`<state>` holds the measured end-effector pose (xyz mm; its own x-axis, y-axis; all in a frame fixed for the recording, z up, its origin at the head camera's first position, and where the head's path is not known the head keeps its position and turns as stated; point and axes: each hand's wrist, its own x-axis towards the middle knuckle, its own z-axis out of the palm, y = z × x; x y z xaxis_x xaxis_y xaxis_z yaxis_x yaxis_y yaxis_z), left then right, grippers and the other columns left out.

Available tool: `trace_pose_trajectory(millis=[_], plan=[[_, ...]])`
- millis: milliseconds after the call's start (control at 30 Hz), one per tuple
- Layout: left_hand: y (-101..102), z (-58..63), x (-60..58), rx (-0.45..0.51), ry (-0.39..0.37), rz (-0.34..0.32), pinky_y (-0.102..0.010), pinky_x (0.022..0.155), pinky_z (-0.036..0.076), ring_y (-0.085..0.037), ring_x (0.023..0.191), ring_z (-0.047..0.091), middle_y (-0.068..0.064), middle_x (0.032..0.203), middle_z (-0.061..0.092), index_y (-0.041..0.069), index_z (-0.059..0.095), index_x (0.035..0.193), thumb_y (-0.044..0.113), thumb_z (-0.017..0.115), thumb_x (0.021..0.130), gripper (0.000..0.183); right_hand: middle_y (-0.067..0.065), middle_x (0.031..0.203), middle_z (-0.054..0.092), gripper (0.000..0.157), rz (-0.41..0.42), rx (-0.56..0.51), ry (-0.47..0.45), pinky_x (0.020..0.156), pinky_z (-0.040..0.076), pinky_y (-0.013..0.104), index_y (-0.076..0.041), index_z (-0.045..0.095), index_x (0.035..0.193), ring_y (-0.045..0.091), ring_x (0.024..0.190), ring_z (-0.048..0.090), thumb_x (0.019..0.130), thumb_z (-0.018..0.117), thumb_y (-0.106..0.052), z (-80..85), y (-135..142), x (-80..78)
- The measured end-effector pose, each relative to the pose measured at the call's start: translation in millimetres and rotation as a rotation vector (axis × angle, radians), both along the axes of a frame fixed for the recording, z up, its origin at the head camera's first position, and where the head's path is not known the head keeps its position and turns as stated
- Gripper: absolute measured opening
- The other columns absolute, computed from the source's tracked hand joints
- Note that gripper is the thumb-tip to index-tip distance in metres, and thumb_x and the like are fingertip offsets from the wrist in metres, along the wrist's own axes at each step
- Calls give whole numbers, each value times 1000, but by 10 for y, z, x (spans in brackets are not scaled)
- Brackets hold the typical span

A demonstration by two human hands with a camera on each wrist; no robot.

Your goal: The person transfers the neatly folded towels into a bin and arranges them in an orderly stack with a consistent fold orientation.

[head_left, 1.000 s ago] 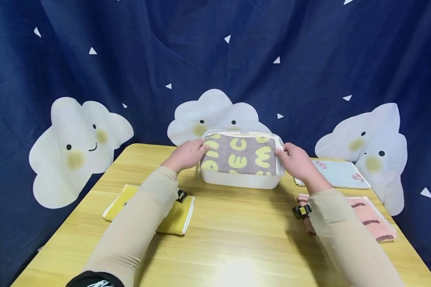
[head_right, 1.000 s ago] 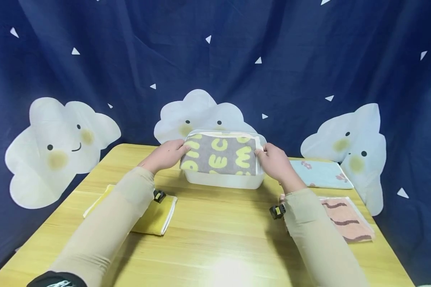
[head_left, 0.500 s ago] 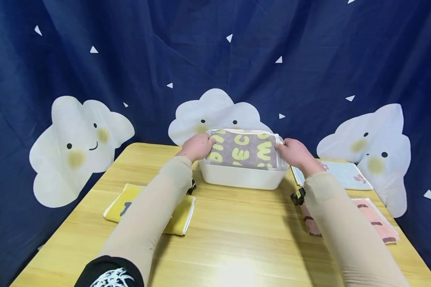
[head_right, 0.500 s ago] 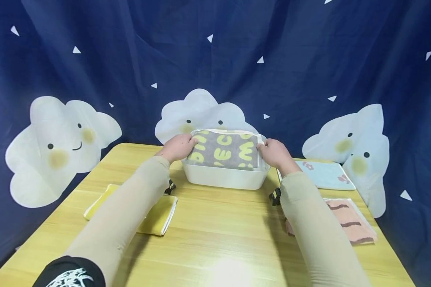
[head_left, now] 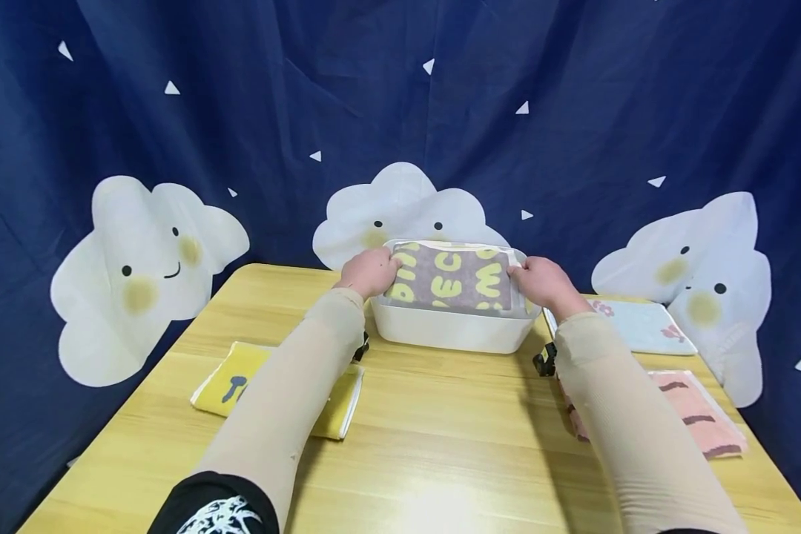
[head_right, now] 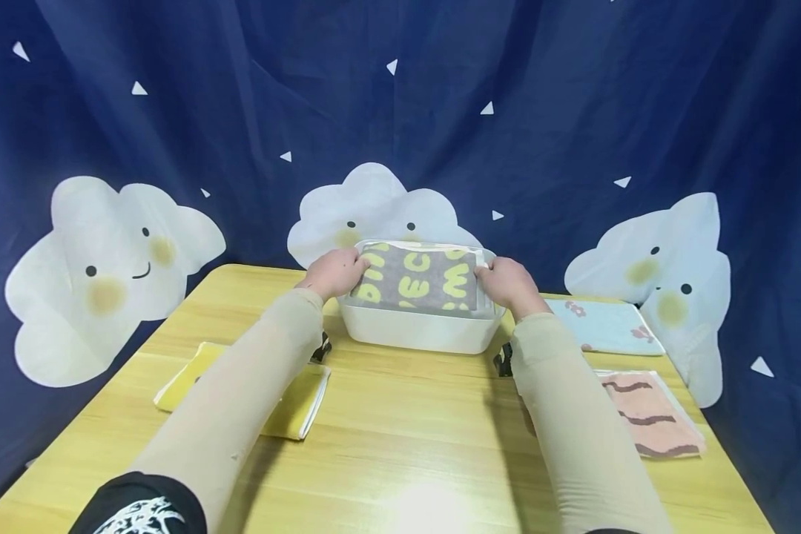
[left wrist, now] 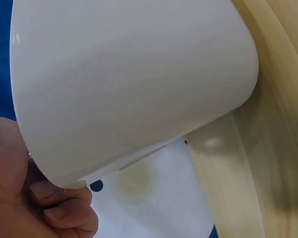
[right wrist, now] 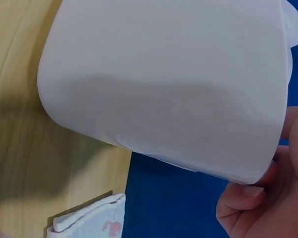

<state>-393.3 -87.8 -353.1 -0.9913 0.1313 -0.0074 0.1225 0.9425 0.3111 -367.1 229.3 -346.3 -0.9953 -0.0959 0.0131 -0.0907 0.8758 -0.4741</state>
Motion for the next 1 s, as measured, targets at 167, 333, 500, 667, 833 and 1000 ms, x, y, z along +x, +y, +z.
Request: trace_pose_trajectory(millis=[167, 333, 500, 667, 833, 1000], plan=[[1, -2, 16, 1, 3, -1, -41, 72, 44, -22, 81, 55, -3, 87, 57, 13, 55, 102, 46, 36, 98, 38, 12, 78, 51, 34, 22, 29, 2, 68, 39, 39, -5, 50, 77, 29, 74, 49, 97, 42, -31, 0, -10, 10], [-2, -15, 48, -16, 17, -25, -39, 68, 44, -20, 77, 55, -1, 81, 57, 15, 53, 90, 48, 39, 96, 37, 4, 63, 35, 35, 15, 61, 22, 61, 35, 36, -10, 38, 66, 24, 59, 39, 96, 42, -28, -22, -14, 22], [-1, -25, 70, -18, 28, -33, -37, 67, 44, -18, 76, 55, 1, 82, 58, 16, 53, 90, 48, 41, 96, 35, 6, 68, 42, 32, -11, 62, 16, 63, 36, 37, -9, 46, 73, 25, 65, 45, 95, 43, -32, -50, -13, 30], [-16, -41, 72, -16, 37, -57, -35, 67, 43, -18, 74, 55, 1, 79, 57, 17, 52, 87, 46, 42, 95, 32, 9, 79, 51, 27, -42, 59, 36, 66, 38, 38, -8, 54, 86, 27, 74, 50, 94, 40, -29, -80, -25, 37], [-26, -65, 86, 13, 44, -64, -34, 69, 42, -18, 75, 54, 0, 80, 57, 18, 52, 89, 47, 43, 95, 31, 12, 88, 55, 23, -123, -4, 72, 71, 40, 41, -7, 54, 95, 29, 82, 51, 91, 38, -24, -97, -58, 53], [-30, -88, 105, 51, 51, -60, -33, 69, 42, -18, 76, 53, 1, 80, 57, 19, 52, 91, 48, 44, 95, 30, 19, 110, 55, 29, -207, -87, 125, 86, 39, 49, -3, 52, 110, 35, 100, 49, 88, 41, -19, -141, -60, 64]])
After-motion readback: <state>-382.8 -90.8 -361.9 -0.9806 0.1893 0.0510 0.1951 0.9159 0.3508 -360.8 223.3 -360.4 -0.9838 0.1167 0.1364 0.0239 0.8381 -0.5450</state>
